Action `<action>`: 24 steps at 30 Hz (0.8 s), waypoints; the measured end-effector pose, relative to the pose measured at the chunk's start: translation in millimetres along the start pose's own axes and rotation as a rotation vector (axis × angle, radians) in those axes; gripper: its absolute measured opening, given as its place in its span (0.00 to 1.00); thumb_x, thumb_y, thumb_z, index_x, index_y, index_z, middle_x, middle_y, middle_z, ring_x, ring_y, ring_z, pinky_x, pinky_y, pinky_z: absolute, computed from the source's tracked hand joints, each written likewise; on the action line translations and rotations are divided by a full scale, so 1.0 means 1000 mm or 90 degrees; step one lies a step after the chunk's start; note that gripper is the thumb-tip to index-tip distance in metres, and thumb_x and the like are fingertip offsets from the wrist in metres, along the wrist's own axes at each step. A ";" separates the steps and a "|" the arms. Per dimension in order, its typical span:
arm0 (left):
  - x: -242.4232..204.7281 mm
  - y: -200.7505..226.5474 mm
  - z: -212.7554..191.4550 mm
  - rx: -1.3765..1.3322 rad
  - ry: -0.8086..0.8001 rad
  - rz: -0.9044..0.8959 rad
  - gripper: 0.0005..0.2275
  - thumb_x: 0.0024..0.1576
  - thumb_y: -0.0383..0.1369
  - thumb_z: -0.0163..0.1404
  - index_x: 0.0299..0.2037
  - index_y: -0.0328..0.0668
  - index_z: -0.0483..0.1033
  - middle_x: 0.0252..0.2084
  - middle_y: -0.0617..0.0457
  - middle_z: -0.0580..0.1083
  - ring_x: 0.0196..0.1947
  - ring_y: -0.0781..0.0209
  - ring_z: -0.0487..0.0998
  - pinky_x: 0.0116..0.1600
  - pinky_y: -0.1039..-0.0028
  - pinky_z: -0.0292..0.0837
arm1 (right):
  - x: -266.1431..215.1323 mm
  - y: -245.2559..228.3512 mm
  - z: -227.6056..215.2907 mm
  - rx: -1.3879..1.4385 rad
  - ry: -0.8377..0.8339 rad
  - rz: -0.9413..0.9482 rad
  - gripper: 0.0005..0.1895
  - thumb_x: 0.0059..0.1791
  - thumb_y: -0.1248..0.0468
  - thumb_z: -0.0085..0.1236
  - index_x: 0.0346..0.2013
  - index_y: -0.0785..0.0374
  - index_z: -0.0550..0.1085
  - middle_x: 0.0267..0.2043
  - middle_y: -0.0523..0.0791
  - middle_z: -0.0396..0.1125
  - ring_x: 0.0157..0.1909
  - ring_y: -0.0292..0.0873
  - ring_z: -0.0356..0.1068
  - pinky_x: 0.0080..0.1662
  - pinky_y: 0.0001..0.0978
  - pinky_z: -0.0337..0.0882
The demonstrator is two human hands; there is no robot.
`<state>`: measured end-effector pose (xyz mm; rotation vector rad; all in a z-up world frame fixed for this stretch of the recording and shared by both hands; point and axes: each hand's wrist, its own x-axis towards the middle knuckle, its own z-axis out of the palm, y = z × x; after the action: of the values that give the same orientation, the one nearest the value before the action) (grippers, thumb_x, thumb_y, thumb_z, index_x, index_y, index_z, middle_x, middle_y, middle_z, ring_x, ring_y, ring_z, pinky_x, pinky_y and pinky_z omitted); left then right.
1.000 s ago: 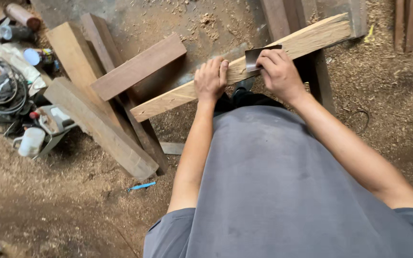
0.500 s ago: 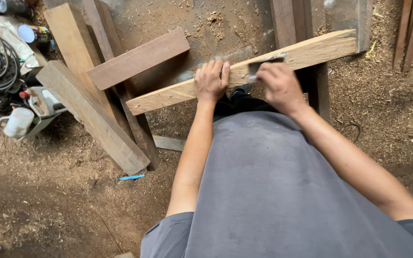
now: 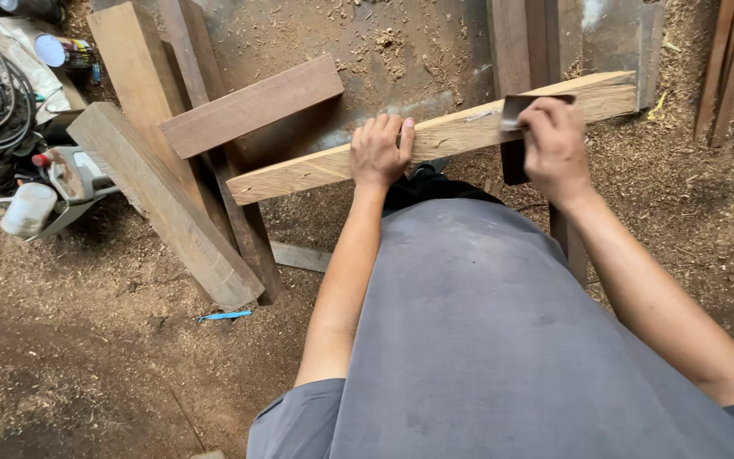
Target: The person sands the surface and edges of a wooden board using a piece of sandpaper by hand.
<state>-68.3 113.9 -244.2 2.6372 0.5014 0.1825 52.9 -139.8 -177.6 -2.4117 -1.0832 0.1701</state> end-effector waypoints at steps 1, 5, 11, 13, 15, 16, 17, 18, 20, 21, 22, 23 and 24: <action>0.000 0.001 0.000 0.000 0.002 0.000 0.15 0.65 0.44 0.42 0.34 0.46 0.77 0.34 0.50 0.75 0.35 0.53 0.76 0.43 0.62 0.69 | 0.000 0.001 0.000 -0.005 0.022 -0.001 0.06 0.55 0.75 0.51 0.45 0.68 0.73 0.53 0.51 0.67 0.56 0.52 0.64 0.58 0.43 0.64; 0.001 0.004 0.000 -0.003 0.005 0.002 0.15 0.65 0.44 0.42 0.34 0.45 0.77 0.33 0.50 0.75 0.35 0.52 0.76 0.43 0.61 0.68 | 0.010 -0.039 0.031 0.140 0.019 -0.097 0.07 0.52 0.74 0.51 0.44 0.68 0.73 0.53 0.51 0.68 0.59 0.53 0.65 0.61 0.43 0.65; -0.001 0.004 -0.003 -0.001 0.004 -0.009 0.15 0.64 0.44 0.43 0.33 0.46 0.77 0.34 0.50 0.75 0.36 0.52 0.76 0.43 0.61 0.69 | 0.009 0.000 -0.002 0.083 -0.033 0.001 0.06 0.56 0.74 0.50 0.47 0.68 0.73 0.54 0.53 0.67 0.57 0.54 0.64 0.59 0.46 0.65; 0.003 0.004 -0.003 -0.001 0.015 -0.015 0.14 0.64 0.44 0.43 0.34 0.46 0.77 0.34 0.50 0.75 0.36 0.52 0.76 0.43 0.61 0.69 | 0.009 0.006 -0.005 0.056 -0.017 0.022 0.07 0.56 0.75 0.50 0.47 0.67 0.74 0.53 0.51 0.67 0.58 0.54 0.65 0.61 0.46 0.65; 0.000 0.003 -0.001 -0.008 0.013 -0.012 0.14 0.64 0.44 0.43 0.35 0.46 0.77 0.34 0.50 0.75 0.35 0.52 0.76 0.43 0.62 0.69 | 0.007 -0.006 0.005 0.077 -0.011 0.007 0.08 0.54 0.75 0.49 0.46 0.67 0.74 0.53 0.51 0.67 0.59 0.54 0.65 0.61 0.47 0.65; -0.001 0.004 0.001 -0.010 0.012 -0.008 0.14 0.64 0.44 0.43 0.35 0.46 0.77 0.34 0.50 0.75 0.36 0.51 0.76 0.43 0.61 0.68 | 0.013 -0.026 0.020 0.110 -0.013 -0.024 0.09 0.51 0.76 0.50 0.45 0.67 0.73 0.53 0.51 0.67 0.59 0.55 0.65 0.61 0.47 0.66; -0.001 0.002 0.003 -0.012 0.012 -0.004 0.14 0.64 0.44 0.43 0.35 0.46 0.77 0.34 0.50 0.75 0.36 0.51 0.76 0.43 0.60 0.68 | 0.015 -0.038 0.027 0.143 -0.016 -0.055 0.11 0.49 0.76 0.50 0.45 0.68 0.73 0.54 0.51 0.67 0.60 0.55 0.65 0.61 0.46 0.66; 0.001 -0.002 0.003 -0.009 0.018 0.001 0.14 0.64 0.44 0.43 0.35 0.47 0.77 0.34 0.50 0.75 0.37 0.50 0.76 0.43 0.59 0.68 | 0.016 -0.040 0.031 0.155 -0.045 -0.083 0.12 0.49 0.76 0.49 0.46 0.68 0.73 0.54 0.51 0.67 0.59 0.55 0.65 0.61 0.46 0.66; 0.001 -0.002 0.005 -0.001 0.010 0.002 0.15 0.65 0.44 0.42 0.35 0.46 0.77 0.34 0.50 0.75 0.36 0.51 0.76 0.43 0.60 0.69 | 0.021 -0.046 0.034 0.178 -0.101 -0.136 0.14 0.48 0.76 0.49 0.48 0.69 0.73 0.56 0.51 0.67 0.59 0.54 0.65 0.61 0.46 0.66; 0.000 -0.002 0.005 0.002 0.005 0.004 0.15 0.65 0.44 0.42 0.35 0.46 0.76 0.34 0.49 0.75 0.36 0.52 0.76 0.43 0.61 0.69 | 0.022 -0.038 0.026 0.155 -0.089 -0.105 0.12 0.51 0.76 0.49 0.47 0.68 0.73 0.55 0.51 0.68 0.59 0.53 0.66 0.62 0.45 0.66; 0.000 -0.002 0.007 -0.004 -0.001 -0.002 0.15 0.65 0.44 0.42 0.35 0.45 0.77 0.34 0.49 0.75 0.35 0.52 0.76 0.43 0.61 0.69 | 0.022 -0.022 0.014 0.128 -0.076 -0.072 0.09 0.54 0.76 0.49 0.47 0.67 0.73 0.54 0.50 0.68 0.60 0.51 0.66 0.63 0.43 0.66; -0.001 -0.002 0.008 -0.011 -0.007 -0.009 0.15 0.65 0.44 0.42 0.35 0.45 0.77 0.33 0.49 0.75 0.34 0.53 0.76 0.43 0.61 0.69 | 0.014 -0.007 0.001 0.089 -0.046 -0.049 0.09 0.53 0.76 0.50 0.47 0.67 0.73 0.54 0.51 0.68 0.60 0.52 0.66 0.63 0.44 0.65; 0.000 -0.003 0.008 -0.015 -0.014 -0.014 0.15 0.65 0.44 0.42 0.36 0.45 0.77 0.33 0.49 0.75 0.34 0.53 0.76 0.42 0.61 0.68 | 0.006 0.005 -0.009 0.051 -0.016 -0.026 0.09 0.53 0.76 0.50 0.47 0.67 0.73 0.54 0.51 0.68 0.61 0.54 0.65 0.63 0.44 0.63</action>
<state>-68.0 113.4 -252.5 2.6067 0.5185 0.1518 63.4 -141.7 -172.0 -2.3204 -1.1141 0.2257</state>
